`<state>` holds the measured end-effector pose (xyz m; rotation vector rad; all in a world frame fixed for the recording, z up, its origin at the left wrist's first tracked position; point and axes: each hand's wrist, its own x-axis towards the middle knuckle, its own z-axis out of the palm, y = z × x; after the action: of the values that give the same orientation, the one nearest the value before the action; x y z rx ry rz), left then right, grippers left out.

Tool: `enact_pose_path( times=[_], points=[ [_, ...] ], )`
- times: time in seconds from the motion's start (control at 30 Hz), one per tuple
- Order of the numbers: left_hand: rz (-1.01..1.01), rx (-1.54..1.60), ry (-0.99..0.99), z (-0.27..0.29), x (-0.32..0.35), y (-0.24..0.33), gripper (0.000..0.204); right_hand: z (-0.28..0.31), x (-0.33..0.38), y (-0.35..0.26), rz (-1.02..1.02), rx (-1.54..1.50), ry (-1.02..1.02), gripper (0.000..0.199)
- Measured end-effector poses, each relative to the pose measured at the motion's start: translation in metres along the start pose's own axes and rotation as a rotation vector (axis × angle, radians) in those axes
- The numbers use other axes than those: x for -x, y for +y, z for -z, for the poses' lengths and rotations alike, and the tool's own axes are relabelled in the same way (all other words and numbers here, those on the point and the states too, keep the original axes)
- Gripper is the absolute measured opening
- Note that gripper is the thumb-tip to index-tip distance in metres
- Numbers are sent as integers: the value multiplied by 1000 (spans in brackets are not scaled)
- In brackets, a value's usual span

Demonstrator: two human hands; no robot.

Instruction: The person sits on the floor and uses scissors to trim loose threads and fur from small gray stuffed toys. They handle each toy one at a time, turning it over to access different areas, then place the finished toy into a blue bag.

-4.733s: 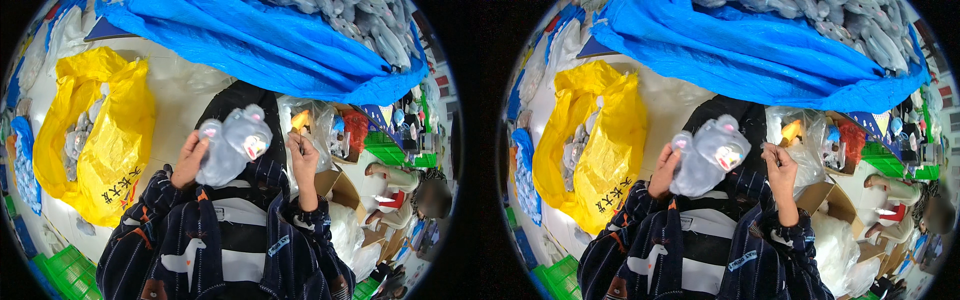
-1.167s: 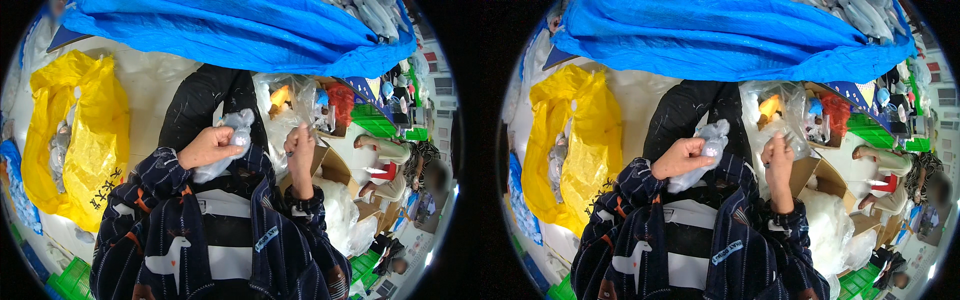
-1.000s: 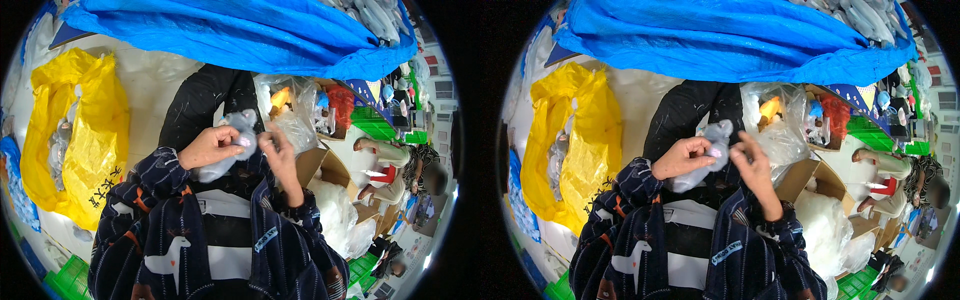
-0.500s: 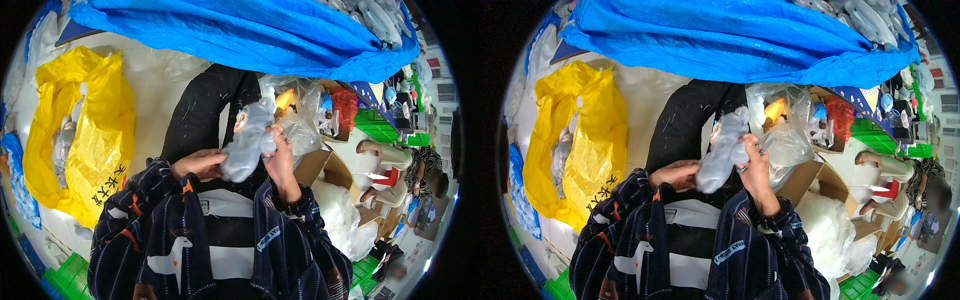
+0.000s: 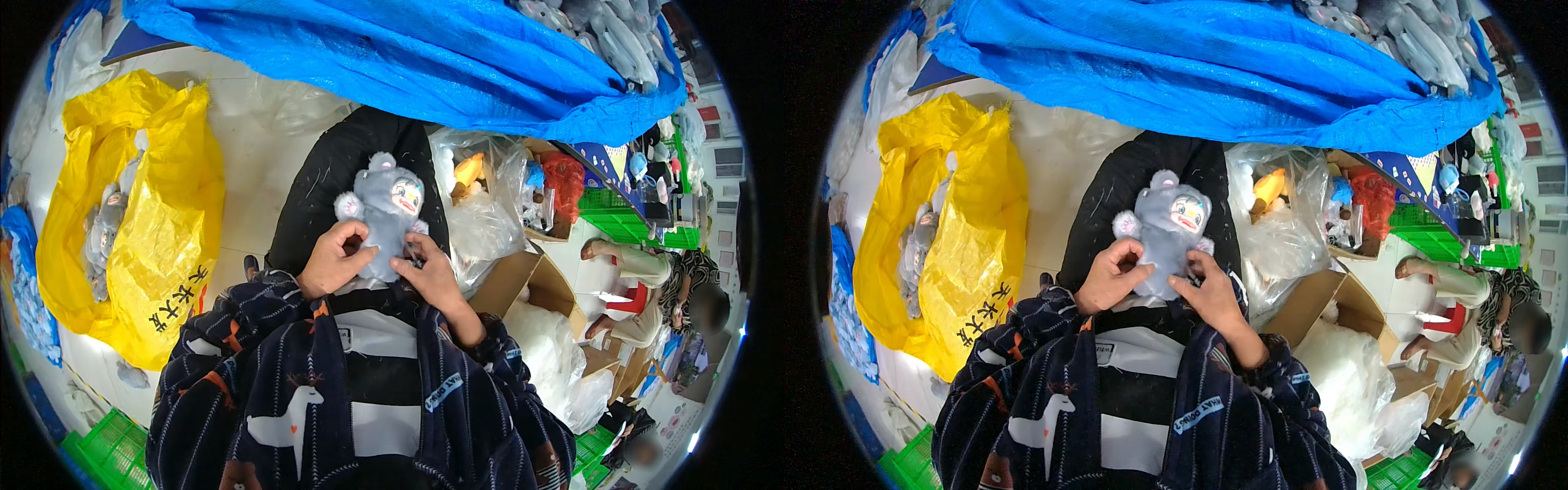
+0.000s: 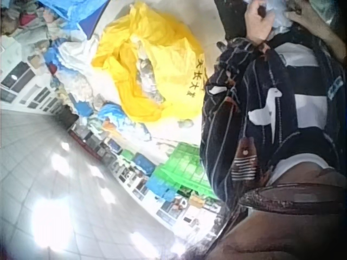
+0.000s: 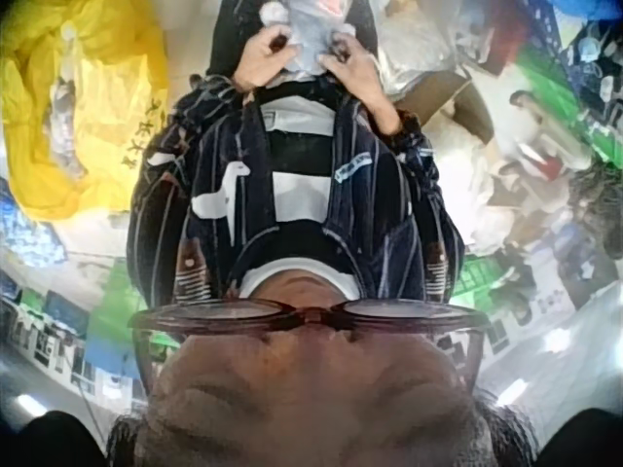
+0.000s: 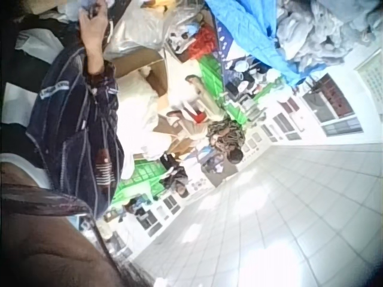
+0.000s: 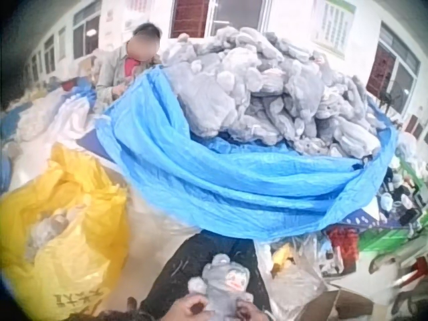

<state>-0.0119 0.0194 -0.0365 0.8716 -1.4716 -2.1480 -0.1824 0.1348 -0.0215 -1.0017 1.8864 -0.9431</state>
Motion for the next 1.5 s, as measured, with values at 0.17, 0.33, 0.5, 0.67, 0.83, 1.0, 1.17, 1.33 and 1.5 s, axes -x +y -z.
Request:
enact_pose_path(
  times=[0.17,0.33,0.5,0.67,0.83,1.0,1.17,1.33,1.5],
  points=[
    [200,425,110,7,-3,-6,18,-4,-6,-8,112,-9,-48,55],
    [6,102,100,6,-9,-9,17,-7,2,-32,300,315,-9,54],
    [241,525,240,5,-25,-9,15,-7,-6,-25,319,472,-57,54],
    [136,605,293,10,-33,-10,12,-5,-9,-17,343,499,-69,45],
    [246,863,196,24,-38,10,10,2,-10,-7,308,185,-2,35],
    [298,392,147,16,-18,23,23,2,-8,-14,401,149,54,37],
    [341,223,57,3,-14,17,37,-2,-8,-20,417,216,-55,42],
    [465,575,-36,5,-25,-15,29,-1,-8,-20,371,343,-223,50],
    [384,641,-22,10,-19,-13,28,5,0,-16,345,123,73,34]
  ],
)
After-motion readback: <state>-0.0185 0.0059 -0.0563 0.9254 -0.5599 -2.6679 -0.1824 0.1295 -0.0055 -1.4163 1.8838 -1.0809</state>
